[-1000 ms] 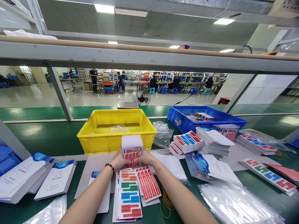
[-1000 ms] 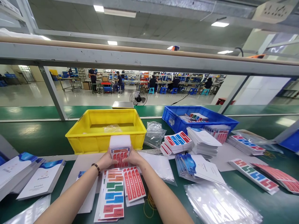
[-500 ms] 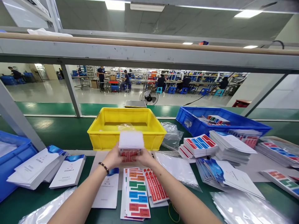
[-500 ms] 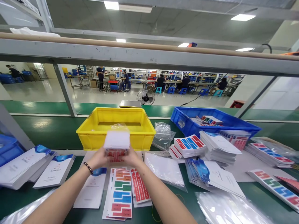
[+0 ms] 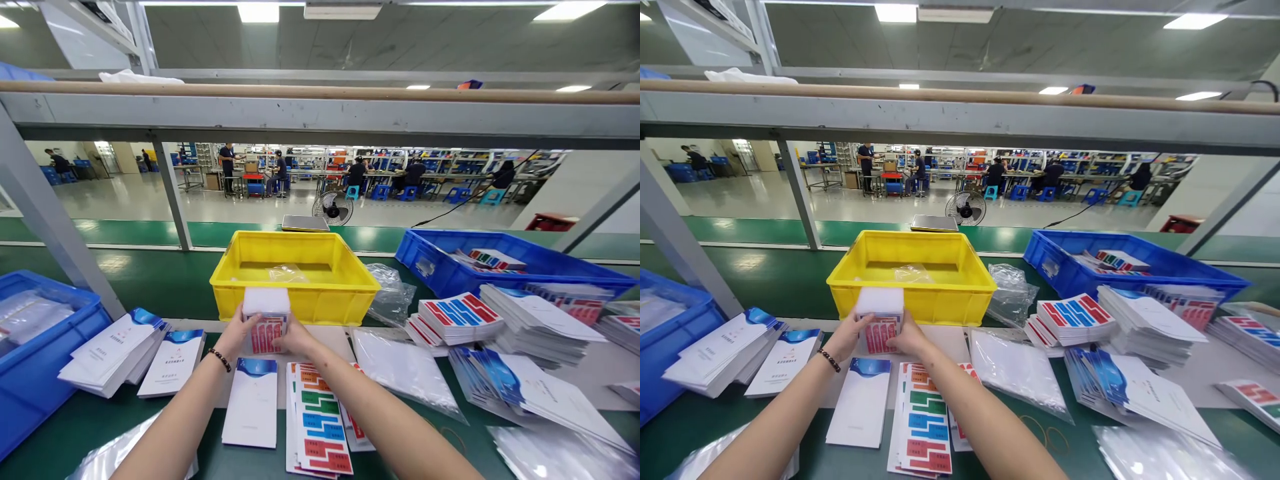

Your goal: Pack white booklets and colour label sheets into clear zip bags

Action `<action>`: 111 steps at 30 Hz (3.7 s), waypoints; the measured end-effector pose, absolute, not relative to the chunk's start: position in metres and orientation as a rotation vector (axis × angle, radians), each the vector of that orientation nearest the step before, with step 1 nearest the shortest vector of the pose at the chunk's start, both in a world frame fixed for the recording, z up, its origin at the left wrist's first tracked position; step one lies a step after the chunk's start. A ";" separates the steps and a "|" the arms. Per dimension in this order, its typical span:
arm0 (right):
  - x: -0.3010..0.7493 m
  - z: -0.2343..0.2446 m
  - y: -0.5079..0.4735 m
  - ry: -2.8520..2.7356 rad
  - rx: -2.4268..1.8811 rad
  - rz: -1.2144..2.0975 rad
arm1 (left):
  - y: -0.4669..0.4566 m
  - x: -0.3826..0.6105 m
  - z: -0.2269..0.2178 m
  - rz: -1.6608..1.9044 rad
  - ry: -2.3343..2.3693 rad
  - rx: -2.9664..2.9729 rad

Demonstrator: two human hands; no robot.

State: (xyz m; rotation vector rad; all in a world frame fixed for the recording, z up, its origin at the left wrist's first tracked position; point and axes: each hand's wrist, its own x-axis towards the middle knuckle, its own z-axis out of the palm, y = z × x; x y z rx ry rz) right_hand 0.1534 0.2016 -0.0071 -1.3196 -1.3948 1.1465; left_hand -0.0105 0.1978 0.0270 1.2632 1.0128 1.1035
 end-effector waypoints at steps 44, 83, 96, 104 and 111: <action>0.182 0.036 0.128 -2.406 -1.732 0.696 | 0.031 0.040 -0.024 0.283 1.171 2.548; 0.247 0.022 -0.017 -2.273 -2.203 0.356 | 0.083 -0.007 -0.004 0.222 1.762 2.477; 0.255 0.020 0.004 -2.344 -1.971 0.241 | 0.080 -0.006 -0.002 0.230 1.883 2.410; 0.225 0.029 0.002 -2.221 -1.564 -0.054 | 0.078 -0.009 0.008 0.258 1.985 2.393; 0.202 0.017 0.003 -2.066 -1.228 -0.076 | 0.045 -0.080 0.053 0.281 2.025 2.198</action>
